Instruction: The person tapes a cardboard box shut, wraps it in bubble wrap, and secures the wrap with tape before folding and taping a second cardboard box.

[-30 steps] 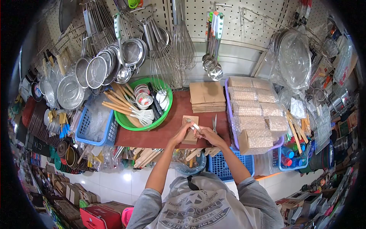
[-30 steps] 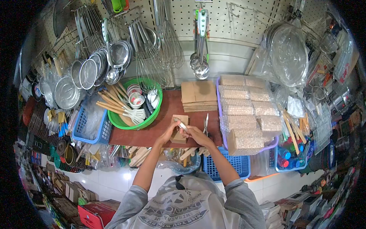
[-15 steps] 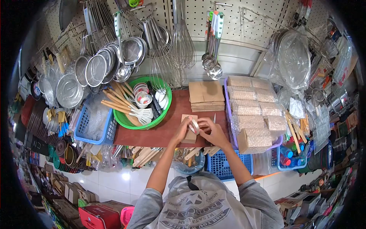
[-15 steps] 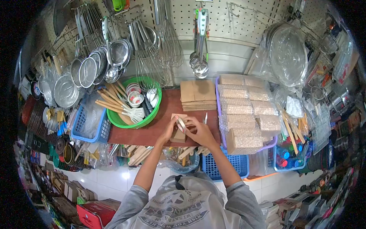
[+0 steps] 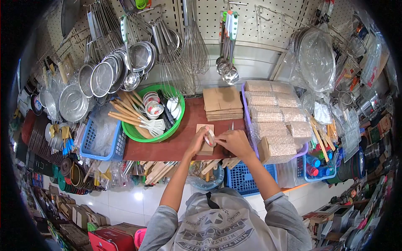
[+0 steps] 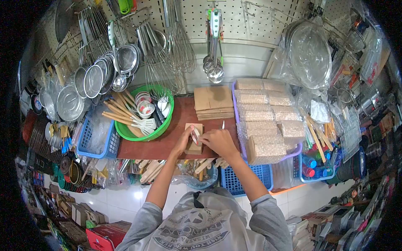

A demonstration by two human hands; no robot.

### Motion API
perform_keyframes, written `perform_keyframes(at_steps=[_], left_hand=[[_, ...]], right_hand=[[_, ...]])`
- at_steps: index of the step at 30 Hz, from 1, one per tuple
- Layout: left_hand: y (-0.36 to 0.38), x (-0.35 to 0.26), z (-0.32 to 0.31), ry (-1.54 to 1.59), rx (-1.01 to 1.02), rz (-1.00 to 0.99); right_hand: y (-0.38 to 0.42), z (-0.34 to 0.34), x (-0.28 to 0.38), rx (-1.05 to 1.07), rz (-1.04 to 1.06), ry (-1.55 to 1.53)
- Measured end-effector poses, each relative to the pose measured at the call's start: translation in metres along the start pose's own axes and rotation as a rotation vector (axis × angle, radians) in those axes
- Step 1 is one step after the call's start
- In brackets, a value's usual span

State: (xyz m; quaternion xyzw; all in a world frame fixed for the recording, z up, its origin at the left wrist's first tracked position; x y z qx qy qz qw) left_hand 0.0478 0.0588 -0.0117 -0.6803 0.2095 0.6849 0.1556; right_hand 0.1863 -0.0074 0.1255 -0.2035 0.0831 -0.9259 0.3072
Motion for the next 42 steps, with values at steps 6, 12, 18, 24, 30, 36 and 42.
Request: perform_keyframes(at_steps=[6, 12, 18, 24, 30, 36, 42], left_hand=[[-0.007, 0.015, 0.002, 0.02, 0.026, -0.047], [-0.009, 0.022, 0.004, -0.085, 0.017, -0.021], [-0.008, 0.025, 0.006, -0.079, -0.004, -0.026], [-0.008, 0.024, 0.003, -0.06, 0.006, 0.006], [-0.012, 0.037, 0.005, -0.003, 0.005, 0.047], [-0.014, 0.033, 0.003, -0.033, 0.056, -0.026], [-0.009, 0.022, 0.003, -0.117, 0.024, -0.078]], right_hand=[[-0.008, 0.004, 0.002, 0.092, -0.019, 0.095], [-0.012, 0.004, 0.0, 0.129, -0.004, 0.108], [-0.013, 0.006, 0.002, 0.066, 0.039, 0.122], [-0.014, 0.004, 0.001, 0.028, 0.053, 0.087], [-0.013, -0.001, 0.002, -0.049, 0.107, 0.041], [-0.011, -0.002, 0.004, -0.021, 0.076, 0.056], [-0.009, -0.012, -0.001, 0.005, 0.09, 0.047]])
Point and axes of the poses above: each hand's wrist, its own y-axis away from the middle knuckle, its own z-axis out of the back of the hand, x = y × z, the point moved 7 cm from there along -y, towards the middle knuckle, and after that the axes turned 11 degrees about x, right-handed, at the moved point
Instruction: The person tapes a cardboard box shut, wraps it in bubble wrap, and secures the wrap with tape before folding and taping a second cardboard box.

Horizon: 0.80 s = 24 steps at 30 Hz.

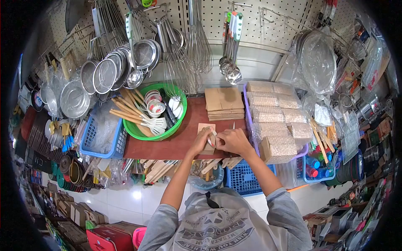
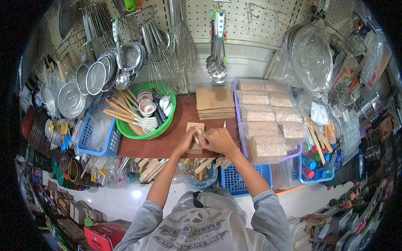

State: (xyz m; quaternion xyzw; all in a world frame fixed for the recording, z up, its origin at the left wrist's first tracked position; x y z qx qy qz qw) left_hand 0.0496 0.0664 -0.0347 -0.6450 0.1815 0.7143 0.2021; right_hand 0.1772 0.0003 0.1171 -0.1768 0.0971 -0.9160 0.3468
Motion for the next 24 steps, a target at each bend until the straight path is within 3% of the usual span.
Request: perform_keyframes(at_steps=[15, 24], left_hand=[[0.001, -0.008, 0.0, 0.057, 0.01, 0.101], [0.003, -0.017, -0.003, 0.121, 0.024, 0.045]], right_hand=[[0.001, 0.019, 0.001, 0.037, -0.113, -0.059], [0.003, 0.018, -0.003, 0.052, -0.109, 0.011]])
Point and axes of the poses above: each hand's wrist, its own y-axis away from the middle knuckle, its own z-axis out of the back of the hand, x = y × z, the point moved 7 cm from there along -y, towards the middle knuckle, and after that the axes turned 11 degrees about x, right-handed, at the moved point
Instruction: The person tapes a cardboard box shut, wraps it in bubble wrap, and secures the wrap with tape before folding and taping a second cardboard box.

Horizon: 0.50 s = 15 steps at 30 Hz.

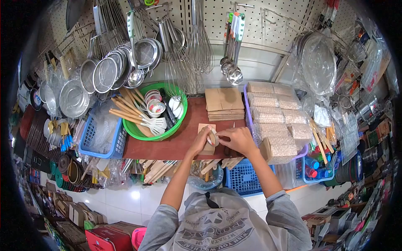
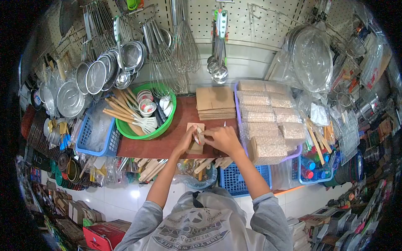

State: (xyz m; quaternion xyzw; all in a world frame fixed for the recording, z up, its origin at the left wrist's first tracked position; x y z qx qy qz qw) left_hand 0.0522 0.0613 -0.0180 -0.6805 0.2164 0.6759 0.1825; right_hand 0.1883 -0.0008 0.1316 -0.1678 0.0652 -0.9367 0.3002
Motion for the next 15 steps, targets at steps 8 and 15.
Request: perform_keyframes(at_steps=[8, 15], left_hand=[[0.004, -0.006, 0.0, -0.031, -0.036, 0.046], [0.002, 0.006, 0.005, 0.245, -0.028, 0.049]], right_hand=[[-0.001, 0.001, -0.003, -0.005, 0.034, -0.011], [-0.003, -0.004, -0.007, -0.028, 0.023, -0.153]])
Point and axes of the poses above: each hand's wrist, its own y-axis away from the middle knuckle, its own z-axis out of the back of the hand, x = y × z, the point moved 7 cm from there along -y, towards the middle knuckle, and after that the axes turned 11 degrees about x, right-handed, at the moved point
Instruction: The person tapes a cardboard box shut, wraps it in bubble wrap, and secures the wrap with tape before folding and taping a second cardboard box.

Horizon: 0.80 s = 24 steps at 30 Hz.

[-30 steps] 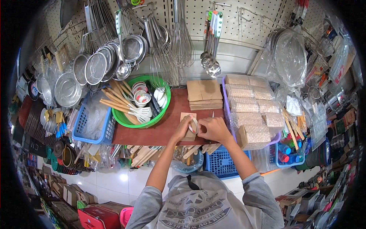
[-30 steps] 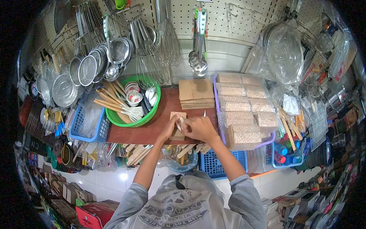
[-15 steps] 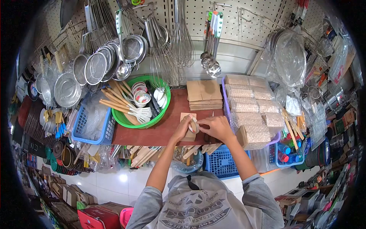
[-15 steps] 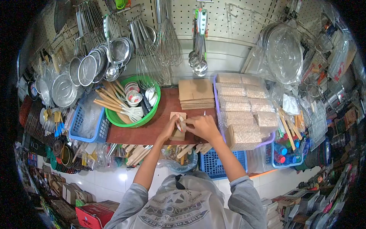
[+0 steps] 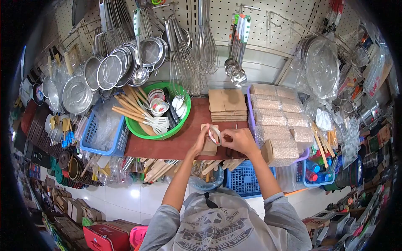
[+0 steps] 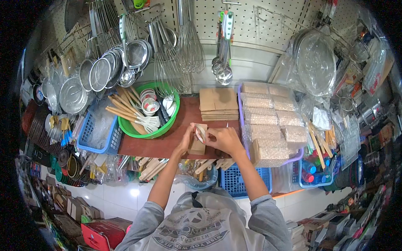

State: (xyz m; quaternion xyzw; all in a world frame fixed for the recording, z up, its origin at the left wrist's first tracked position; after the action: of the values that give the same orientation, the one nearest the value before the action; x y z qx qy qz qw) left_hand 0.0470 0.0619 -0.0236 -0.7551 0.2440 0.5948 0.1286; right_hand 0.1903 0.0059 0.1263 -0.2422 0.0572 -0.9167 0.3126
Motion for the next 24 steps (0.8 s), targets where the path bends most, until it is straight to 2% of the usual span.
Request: perform_keyframes(at_steps=[3, 9, 13, 15, 21, 24], left_hand=[[0.003, -0.005, 0.007, 0.252, -0.054, -0.039], [0.011, -0.008, 0.013, 0.488, -0.005, -0.091], [0.016, 0.002, 0.004, 0.747, -0.032, -0.043], [0.018, 0.001, 0.003, 0.739, -0.036, -0.103], [0.021, 0.008, 0.012, 0.712, -0.103, -0.246], [0.021, 0.013, 0.018, 0.741, -0.07, -0.272]], right_hand=[[-0.003, -0.005, -0.009, -0.034, -0.03, -0.257], [-0.011, -0.02, -0.014, -0.049, -0.122, -0.738], [-0.011, -0.063, -0.041, -0.086, -0.207, -1.08], [-0.007, -0.087, -0.055, -0.159, -0.22, -1.282], [0.004, -0.142, -0.086, -0.138, -0.325, -1.182], [0.01, -0.158, -0.08, -0.122, -0.407, -1.328]])
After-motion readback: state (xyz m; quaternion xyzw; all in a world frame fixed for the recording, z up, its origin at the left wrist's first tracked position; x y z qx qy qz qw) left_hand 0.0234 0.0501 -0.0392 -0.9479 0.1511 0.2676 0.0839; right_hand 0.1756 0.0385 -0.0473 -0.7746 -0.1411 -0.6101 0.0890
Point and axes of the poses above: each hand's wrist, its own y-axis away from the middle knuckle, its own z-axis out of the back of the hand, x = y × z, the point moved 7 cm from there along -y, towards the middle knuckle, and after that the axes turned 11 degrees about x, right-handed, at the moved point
